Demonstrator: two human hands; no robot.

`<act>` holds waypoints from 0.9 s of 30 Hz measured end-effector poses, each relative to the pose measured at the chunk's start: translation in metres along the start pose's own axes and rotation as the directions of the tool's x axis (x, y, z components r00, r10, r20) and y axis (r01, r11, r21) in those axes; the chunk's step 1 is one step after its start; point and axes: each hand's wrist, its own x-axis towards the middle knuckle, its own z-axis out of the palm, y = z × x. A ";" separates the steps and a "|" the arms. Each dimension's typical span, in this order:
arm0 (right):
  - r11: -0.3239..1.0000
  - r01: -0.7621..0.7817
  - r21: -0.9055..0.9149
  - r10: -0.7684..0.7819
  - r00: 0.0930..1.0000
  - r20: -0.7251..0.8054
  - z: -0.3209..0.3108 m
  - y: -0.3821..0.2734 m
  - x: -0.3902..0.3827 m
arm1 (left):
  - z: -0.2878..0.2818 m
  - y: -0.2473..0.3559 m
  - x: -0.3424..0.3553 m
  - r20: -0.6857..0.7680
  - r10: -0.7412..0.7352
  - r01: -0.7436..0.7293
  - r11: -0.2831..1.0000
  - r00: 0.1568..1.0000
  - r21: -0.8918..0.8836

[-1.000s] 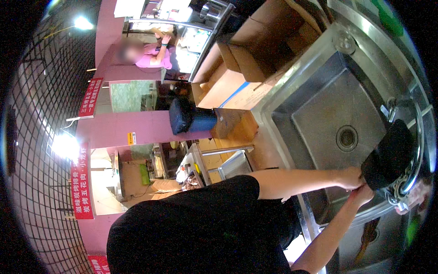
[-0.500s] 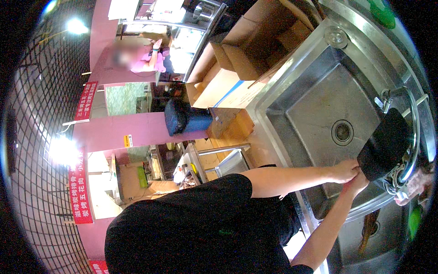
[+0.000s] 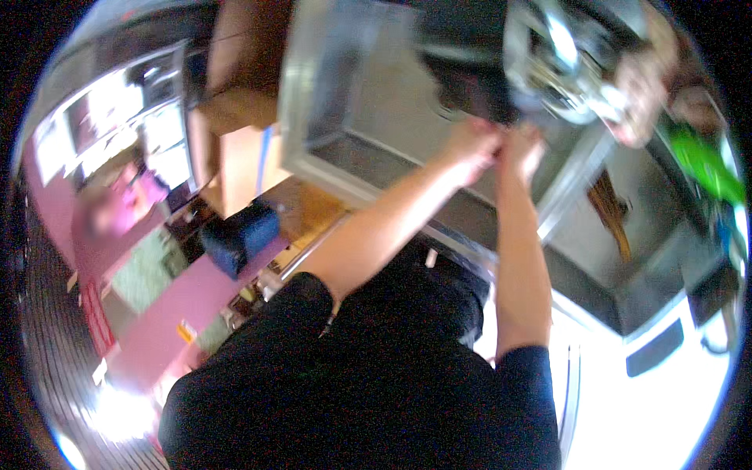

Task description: The person peels and cleans cooked meat from a tray by hand, placing the processed pieces into a separate bowl. They periodically move to a sink to rinse the meat under running water before returning to the tray to continue the process.

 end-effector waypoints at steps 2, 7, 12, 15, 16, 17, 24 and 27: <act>0.992 -0.124 -0.018 0.125 0.990 0.072 0.001 -0.043 -0.024 | -0.014 -0.004 0.009 0.224 0.043 -0.030 0.998 0.974 -0.061; 0.670 -0.432 0.604 0.215 0.891 0.399 -0.014 -0.074 -0.066 | -0.037 -0.001 0.011 0.415 -0.035 0.121 0.976 0.909 -0.183; 0.562 -0.403 0.723 -0.140 0.814 0.563 -0.019 -0.055 -0.073 | -0.045 0.003 0.003 0.439 -0.012 0.100 0.979 0.898 -0.179; 0.749 -0.291 0.595 -0.086 0.848 0.523 -0.018 -0.059 -0.080 | -0.040 0.004 -0.006 0.379 -0.026 0.093 0.983 0.925 -0.159; 0.745 -0.287 0.602 -0.057 0.872 0.486 -0.014 -0.062 -0.083 | -0.036 0.005 -0.009 0.374 -0.010 0.075 0.984 0.927 -0.160; 0.758 -0.271 0.593 -0.050 0.883 0.467 -0.011 -0.061 -0.083 | -0.033 0.005 -0.010 0.369 0.006 0.058 0.985 0.930 -0.162; 0.797 -0.249 0.551 -0.001 0.911 0.413 -0.003 -0.068 -0.077 | -0.030 0.003 -0.005 0.341 0.065 0.009 0.977 0.938 -0.211; 0.781 -0.261 0.568 0.015 0.916 0.402 -0.002 -0.064 -0.071 | -0.027 0.003 -0.005 0.347 0.061 -0.004 0.987 0.936 -0.162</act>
